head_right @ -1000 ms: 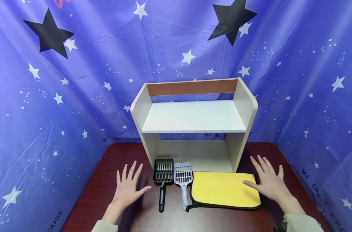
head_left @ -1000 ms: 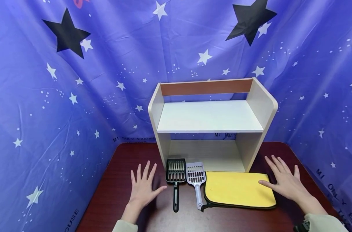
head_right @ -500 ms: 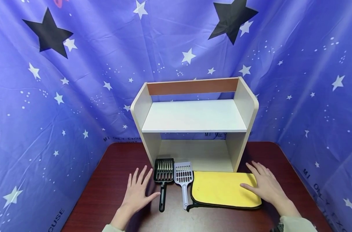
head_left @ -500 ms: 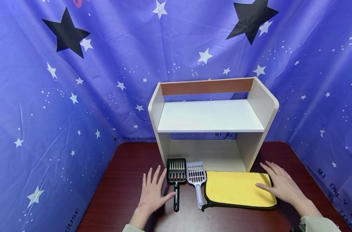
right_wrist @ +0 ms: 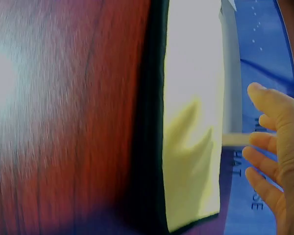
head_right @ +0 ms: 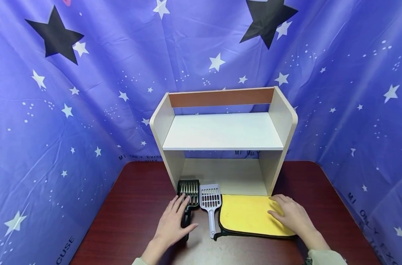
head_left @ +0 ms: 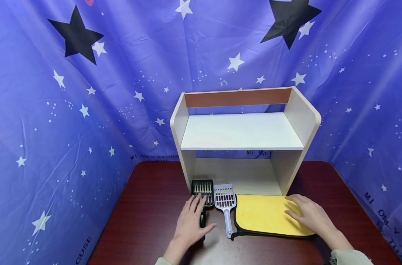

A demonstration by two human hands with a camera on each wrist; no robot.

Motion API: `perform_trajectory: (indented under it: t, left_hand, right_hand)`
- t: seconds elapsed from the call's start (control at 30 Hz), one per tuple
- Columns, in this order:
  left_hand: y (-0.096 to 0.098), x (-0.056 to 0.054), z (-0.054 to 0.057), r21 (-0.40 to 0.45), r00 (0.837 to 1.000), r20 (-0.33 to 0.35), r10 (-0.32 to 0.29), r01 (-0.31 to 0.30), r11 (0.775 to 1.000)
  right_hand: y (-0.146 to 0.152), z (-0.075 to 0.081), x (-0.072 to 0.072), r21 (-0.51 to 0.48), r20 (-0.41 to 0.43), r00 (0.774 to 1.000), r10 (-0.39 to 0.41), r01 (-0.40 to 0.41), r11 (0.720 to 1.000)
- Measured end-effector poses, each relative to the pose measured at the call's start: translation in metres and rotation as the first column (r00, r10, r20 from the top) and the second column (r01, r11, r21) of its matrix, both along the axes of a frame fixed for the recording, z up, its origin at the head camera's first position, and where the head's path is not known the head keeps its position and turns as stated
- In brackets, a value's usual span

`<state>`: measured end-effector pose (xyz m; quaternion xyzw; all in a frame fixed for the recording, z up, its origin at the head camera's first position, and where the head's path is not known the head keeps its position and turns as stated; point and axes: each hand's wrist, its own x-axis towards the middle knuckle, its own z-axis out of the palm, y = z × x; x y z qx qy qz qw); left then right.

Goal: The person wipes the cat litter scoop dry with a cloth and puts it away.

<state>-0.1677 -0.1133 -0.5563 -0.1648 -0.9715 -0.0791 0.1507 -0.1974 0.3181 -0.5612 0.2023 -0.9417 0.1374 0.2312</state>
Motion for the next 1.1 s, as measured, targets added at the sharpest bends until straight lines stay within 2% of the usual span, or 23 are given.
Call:
perform_trajectory:
  t: [0.13, 0.27, 0.37, 0.47, 0.57, 0.63, 0.7, 0.87, 0.93, 1.0, 1.1]
  left_hand:
    - [0.016, 0.002, -0.003, 0.039, 1.0, 0.004, -0.015, 0.015, 0.999]
    - [0.033, 0.004, -0.008, 0.119, 1.0, -0.012, -0.024, 0.025, 0.993]
    - [0.044, 0.007, -0.013, 0.207, 1.0, 0.001, -0.02, 0.02, 0.978]
    - [0.054, 0.01, -0.017, 0.295, 0.998, 0.064, -0.005, -0.014, 0.955]
    - [0.061, 0.012, -0.022, 0.383, 0.989, 0.15, 0.011, -0.069, 0.921]
    - [0.064, 0.012, -0.025, 0.452, 0.978, 0.208, 0.013, -0.108, 0.886]
    - [0.066, 0.011, -0.029, 0.531, 0.971, 0.24, -0.004, -0.128, 0.838]
    - [0.071, 0.009, -0.037, 0.724, 0.957, 0.28, -0.08, -0.156, 0.671]
    - [0.072, 0.009, -0.04, 0.765, 0.95, 0.3, -0.086, -0.185, 0.617]
    - [0.075, 0.007, -0.042, 0.777, 0.945, 0.319, -0.07, -0.219, 0.59]
    - [0.079, 0.004, -0.045, 0.763, 0.939, 0.343, -0.024, -0.264, 0.589]
  right_hand:
    - [-0.013, -0.007, -0.004, 0.006, -0.049, 0.998, 0.038, -0.038, 0.999]
    - [-0.025, -0.013, -0.009, 0.013, -0.067, 0.996, 0.065, -0.064, 0.998]
    - [-0.032, -0.016, -0.012, 0.011, -0.051, 0.996, 0.071, -0.07, 0.997]
    - [-0.037, -0.019, -0.014, 0.004, -0.015, 0.998, 0.059, -0.059, 0.998]
    - [-0.04, -0.021, -0.016, -0.002, 0.027, 0.999, 0.041, -0.041, 0.999]
    - [-0.042, -0.021, -0.017, -0.009, 0.056, 0.998, 0.034, -0.034, 0.999]
    - [-0.043, -0.021, -0.018, -0.017, 0.089, 0.996, 0.026, -0.025, 1.0]
    - [-0.045, -0.025, -0.018, -0.012, 0.154, 0.988, -0.006, 0.008, 1.0]
    - [-0.045, -0.028, -0.017, -0.003, 0.169, 0.985, -0.019, 0.019, 1.0]
    - [-0.046, -0.03, -0.017, 0.001, 0.174, 0.984, -0.027, 0.027, 1.0]
    - [-0.048, -0.031, -0.019, 0.007, 0.154, 0.987, -0.04, 0.039, 0.999]
